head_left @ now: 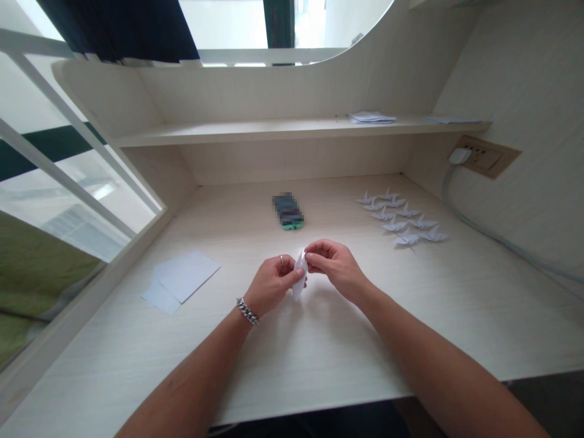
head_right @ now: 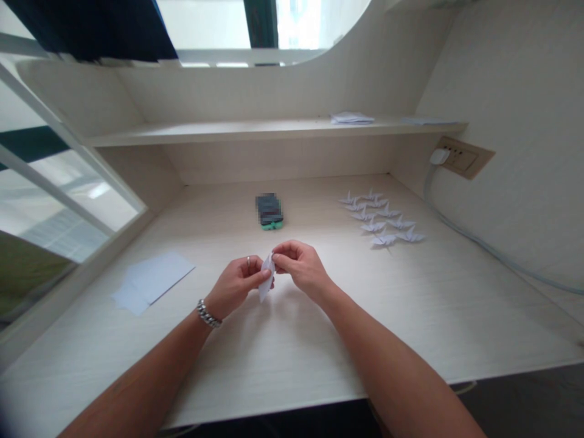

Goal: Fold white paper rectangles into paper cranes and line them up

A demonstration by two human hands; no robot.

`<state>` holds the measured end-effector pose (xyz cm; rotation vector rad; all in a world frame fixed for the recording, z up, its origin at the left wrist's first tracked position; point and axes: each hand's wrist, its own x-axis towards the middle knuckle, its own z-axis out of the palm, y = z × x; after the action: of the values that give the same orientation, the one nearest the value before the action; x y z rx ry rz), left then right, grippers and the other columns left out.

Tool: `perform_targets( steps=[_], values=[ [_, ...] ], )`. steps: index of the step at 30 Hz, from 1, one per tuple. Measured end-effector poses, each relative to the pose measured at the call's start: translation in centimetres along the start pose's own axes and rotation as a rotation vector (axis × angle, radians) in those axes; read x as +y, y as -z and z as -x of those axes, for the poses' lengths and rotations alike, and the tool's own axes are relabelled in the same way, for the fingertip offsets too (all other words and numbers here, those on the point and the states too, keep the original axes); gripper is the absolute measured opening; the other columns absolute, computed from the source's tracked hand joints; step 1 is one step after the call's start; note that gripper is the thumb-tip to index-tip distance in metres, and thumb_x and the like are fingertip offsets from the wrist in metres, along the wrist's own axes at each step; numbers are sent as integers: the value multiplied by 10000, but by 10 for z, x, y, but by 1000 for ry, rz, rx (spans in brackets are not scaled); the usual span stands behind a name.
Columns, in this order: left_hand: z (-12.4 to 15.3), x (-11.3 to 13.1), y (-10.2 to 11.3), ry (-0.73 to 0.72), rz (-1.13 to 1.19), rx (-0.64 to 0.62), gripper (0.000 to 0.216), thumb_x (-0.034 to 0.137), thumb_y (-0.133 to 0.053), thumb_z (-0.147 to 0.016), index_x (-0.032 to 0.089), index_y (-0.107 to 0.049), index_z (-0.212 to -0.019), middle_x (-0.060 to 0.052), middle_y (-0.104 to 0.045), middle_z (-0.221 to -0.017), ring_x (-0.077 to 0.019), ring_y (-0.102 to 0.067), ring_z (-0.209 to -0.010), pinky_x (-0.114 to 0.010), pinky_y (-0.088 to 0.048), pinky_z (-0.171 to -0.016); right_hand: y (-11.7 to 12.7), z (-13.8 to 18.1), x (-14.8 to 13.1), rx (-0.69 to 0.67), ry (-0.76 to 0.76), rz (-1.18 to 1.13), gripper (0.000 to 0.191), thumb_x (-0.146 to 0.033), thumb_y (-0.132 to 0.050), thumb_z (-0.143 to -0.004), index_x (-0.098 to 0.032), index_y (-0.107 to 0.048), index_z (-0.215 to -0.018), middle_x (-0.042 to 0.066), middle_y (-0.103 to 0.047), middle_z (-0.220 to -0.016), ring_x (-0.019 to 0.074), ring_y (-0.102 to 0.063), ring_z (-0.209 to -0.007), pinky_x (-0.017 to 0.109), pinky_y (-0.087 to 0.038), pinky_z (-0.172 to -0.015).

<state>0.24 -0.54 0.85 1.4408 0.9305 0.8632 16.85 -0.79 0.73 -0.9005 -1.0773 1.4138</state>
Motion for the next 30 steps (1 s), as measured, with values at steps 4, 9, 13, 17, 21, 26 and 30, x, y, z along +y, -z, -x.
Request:
perform_targets(
  steps=[4, 9, 13, 17, 21, 26, 30],
  values=[
    [1, 1, -2, -32, -115, 55, 271, 370, -703, -736, 167, -551, -640, -27, -653, -608, -144, -592, -559, -245, -427, -539, 2, 0, 2, -27, 31, 63, 326, -399, -775, -671, -157, -653, -852, 29, -685, -750, 155, -638, -689, 332, -538, -691],
    [3, 2, -3, -100, -256, 84, 257, 360, -661, -771, 183, -556, -617, -14, -650, -604, -134, -570, -554, -231, -402, -526, 4, 0, 6, -15, 81, 121, 366, -302, -853, -567, -156, -659, -841, 39, -692, -754, 173, -649, -716, 327, -528, -694],
    [3, 1, -4, -68, -241, 41, 241, 361, -653, -777, 185, -555, -644, -31, -664, -629, -151, -595, -567, -239, -419, -526, 3, -1, 4, 18, 40, 69, 317, -287, -837, -570, -149, -662, -794, 21, -675, -672, 156, -631, -642, 324, -522, -659],
    [2, 0, -3, -65, -223, 25, 233, 359, -653, -774, 186, -552, -655, -33, -663, -636, -161, -615, -583, -248, -436, -543, 2, -1, 2, 28, 52, 22, 276, -282, -813, -587, -161, -656, -778, 4, -669, -670, 136, -618, -632, 303, -516, -652],
    [2, 0, -3, -72, -276, 29, 247, 363, -654, -769, 185, -553, -630, -23, -661, -619, -150, -600, -564, -237, -414, -523, 3, 0, 1, -16, 28, 64, 317, -353, -782, -642, -166, -652, -863, 18, -681, -734, 156, -637, -684, 313, -524, -657],
    [1, 2, -5, -29, -258, -42, 208, 325, -641, -778, 173, -592, -645, -20, -664, -610, -144, -610, -571, -240, -437, -538, 6, 0, 4, -5, 119, 285, 309, -331, -803, -637, -152, -682, -857, 13, -651, -673, 153, -609, -634, 293, -491, -606],
    [-1, 3, -2, 14, -104, 97, 156, 227, -741, -668, 138, -639, -745, -44, -689, -668, -163, -650, -622, -272, -502, -601, 10, -3, 7, 103, 145, 217, 301, -344, -803, -634, -150, -670, -821, 25, -664, -671, 163, -617, -618, 317, -510, -612]
  ],
)
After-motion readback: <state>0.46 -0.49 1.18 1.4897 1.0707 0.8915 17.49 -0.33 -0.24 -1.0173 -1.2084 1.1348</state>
